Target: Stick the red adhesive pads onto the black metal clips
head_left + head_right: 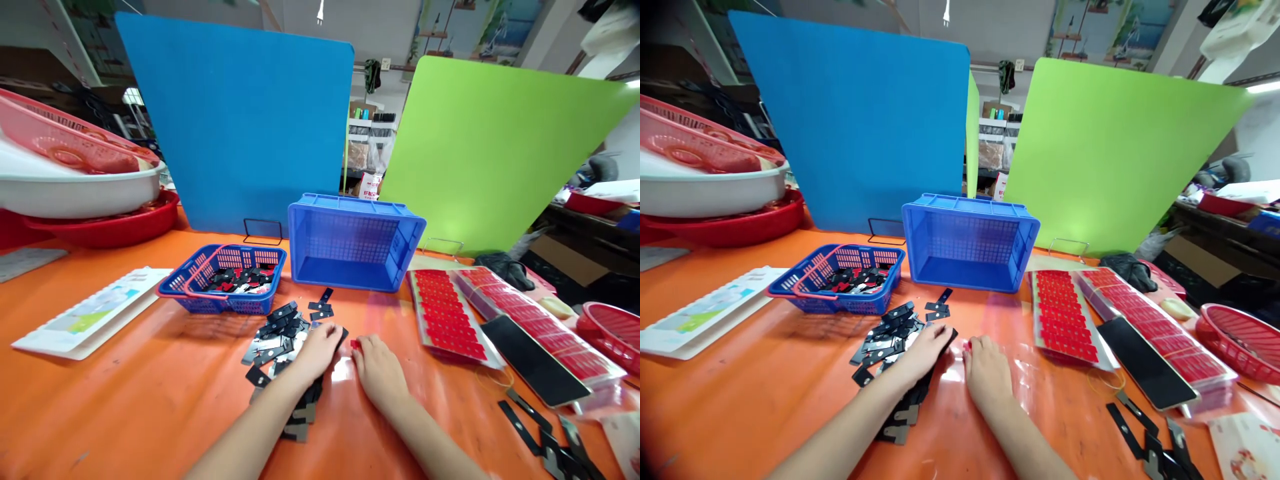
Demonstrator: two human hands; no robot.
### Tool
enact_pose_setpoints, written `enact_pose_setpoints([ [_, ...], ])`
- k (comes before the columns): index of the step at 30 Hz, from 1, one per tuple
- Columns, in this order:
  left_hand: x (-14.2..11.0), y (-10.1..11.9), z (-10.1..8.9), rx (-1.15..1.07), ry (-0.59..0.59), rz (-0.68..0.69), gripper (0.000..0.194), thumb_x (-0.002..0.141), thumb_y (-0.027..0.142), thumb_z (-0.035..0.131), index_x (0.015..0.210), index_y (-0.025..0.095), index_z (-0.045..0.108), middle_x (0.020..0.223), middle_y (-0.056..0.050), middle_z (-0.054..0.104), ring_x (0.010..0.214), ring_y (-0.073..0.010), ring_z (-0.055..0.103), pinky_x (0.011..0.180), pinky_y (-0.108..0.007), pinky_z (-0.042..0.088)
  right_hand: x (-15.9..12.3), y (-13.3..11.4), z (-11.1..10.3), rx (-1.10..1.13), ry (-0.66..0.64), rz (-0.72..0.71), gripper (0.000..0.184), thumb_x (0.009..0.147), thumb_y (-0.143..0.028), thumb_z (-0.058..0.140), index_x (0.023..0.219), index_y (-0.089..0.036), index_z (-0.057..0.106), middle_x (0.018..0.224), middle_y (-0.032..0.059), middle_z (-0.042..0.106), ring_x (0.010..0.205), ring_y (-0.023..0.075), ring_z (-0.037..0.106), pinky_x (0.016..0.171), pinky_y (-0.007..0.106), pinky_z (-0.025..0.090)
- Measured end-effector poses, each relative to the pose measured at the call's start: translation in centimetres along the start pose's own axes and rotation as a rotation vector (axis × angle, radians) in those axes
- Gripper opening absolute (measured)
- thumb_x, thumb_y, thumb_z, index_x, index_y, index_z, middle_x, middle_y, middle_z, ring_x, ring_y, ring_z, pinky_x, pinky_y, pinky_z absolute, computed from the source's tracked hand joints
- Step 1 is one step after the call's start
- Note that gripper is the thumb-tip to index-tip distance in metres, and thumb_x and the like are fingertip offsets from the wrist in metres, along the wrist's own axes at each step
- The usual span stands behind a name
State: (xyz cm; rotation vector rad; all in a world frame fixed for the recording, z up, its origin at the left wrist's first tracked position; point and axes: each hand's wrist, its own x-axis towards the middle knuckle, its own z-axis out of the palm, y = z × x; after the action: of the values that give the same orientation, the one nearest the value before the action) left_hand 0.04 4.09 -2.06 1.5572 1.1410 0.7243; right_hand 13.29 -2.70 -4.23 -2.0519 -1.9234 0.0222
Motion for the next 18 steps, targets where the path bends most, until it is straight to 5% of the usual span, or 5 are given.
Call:
enact_pose_setpoints([
  [5,-0.8,-0.9,1.9,-0.030,0.006,-0.057,0.030,0.079,0.043,0.033,0.070,0.019,0.048,0.070,-0.001,0.053,0.070,-0.0154,0.048,0.062,-0.023,0.034,0.6,-0.4,1.2,-0.093,0.001,0.034,0.018,0.086,-0.024,0.034,0.086,-0.019,0.052,0.081,0.0065,0.055,0.076,0.0182,0.056,0.062,0.026,0.039],
  [12,-0.7,-2.1,1.5,-0.128,-0.047,-0.062,0.031,0.079,0.047,0.034,0.074,0.020,0.048,0.079,-0.001,0.055,0.077,-0.0158,0.048,0.067,-0.022,0.034,0.3,-0.1,1.7,-0.126,0.090,0.042,0.021,0.086,-0.029,0.033,0.092,-0.018,0.050,0.082,0.0076,0.056,0.078,0.0204,0.055,0.066,0.029,0.038],
  [18,-0.8,-1.9,1.4,-0.028,-0.104,0.029,0.032,0.081,0.044,0.030,0.074,0.020,0.049,0.078,-0.002,0.054,0.077,-0.0162,0.048,0.068,-0.023,0.034,0.0,0.0,1.1,-0.156,0.026,-0.017,0.021,0.086,-0.026,0.034,0.091,-0.019,0.053,0.084,0.0084,0.055,0.080,0.0214,0.053,0.071,0.031,0.037],
])
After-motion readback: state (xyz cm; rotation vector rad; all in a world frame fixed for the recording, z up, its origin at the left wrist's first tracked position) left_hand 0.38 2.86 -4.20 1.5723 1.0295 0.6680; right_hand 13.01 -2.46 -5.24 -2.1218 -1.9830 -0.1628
